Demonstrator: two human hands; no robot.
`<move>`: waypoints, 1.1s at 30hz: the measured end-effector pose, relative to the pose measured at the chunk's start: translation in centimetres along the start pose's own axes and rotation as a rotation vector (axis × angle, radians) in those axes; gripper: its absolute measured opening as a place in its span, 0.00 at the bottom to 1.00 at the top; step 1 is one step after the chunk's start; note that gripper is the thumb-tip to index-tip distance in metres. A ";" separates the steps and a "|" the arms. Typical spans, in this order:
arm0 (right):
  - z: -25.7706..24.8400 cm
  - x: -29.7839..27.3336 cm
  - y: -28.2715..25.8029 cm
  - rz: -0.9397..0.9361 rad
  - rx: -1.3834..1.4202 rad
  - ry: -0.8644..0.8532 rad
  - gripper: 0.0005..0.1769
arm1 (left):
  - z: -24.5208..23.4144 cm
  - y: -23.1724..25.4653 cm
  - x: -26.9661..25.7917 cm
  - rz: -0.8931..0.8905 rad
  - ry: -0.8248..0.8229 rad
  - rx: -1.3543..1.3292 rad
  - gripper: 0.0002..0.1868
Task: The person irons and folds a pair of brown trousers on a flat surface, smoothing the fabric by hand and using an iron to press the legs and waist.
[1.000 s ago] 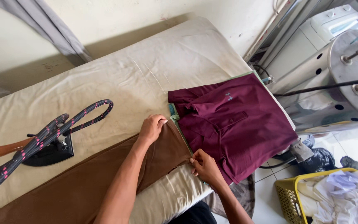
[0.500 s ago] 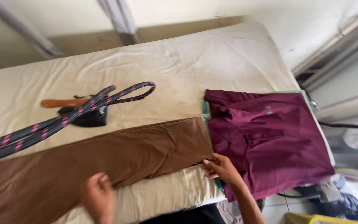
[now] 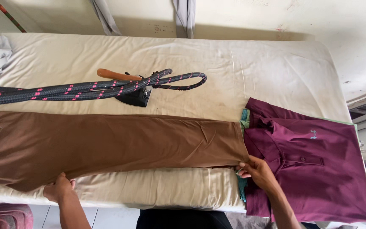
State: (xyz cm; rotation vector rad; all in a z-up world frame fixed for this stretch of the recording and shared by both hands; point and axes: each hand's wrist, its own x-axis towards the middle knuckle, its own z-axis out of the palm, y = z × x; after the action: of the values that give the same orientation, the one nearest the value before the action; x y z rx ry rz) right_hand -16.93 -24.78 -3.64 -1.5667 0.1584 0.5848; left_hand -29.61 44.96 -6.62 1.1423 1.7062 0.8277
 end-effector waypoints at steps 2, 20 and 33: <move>-0.7 0.0 -1.1 -0.052 -0.126 -0.022 0.08 | 0.4 0.9 0.3 -0.018 0.017 0.085 0.16; 2.7 -1.4 -2.3 0.384 0.196 0.120 0.14 | -1.1 -1.4 -1.6 -0.177 -0.371 -0.008 0.21; 2.5 -1.6 -6.0 0.270 -0.001 0.080 0.13 | -1.1 -1.5 -2.4 -0.124 -0.334 0.089 0.16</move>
State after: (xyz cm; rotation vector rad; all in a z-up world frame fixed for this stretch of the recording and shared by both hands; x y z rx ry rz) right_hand -16.33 -22.18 2.48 -1.5820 0.4353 0.7328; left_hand -30.75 42.12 -6.74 1.1500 1.5275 0.4584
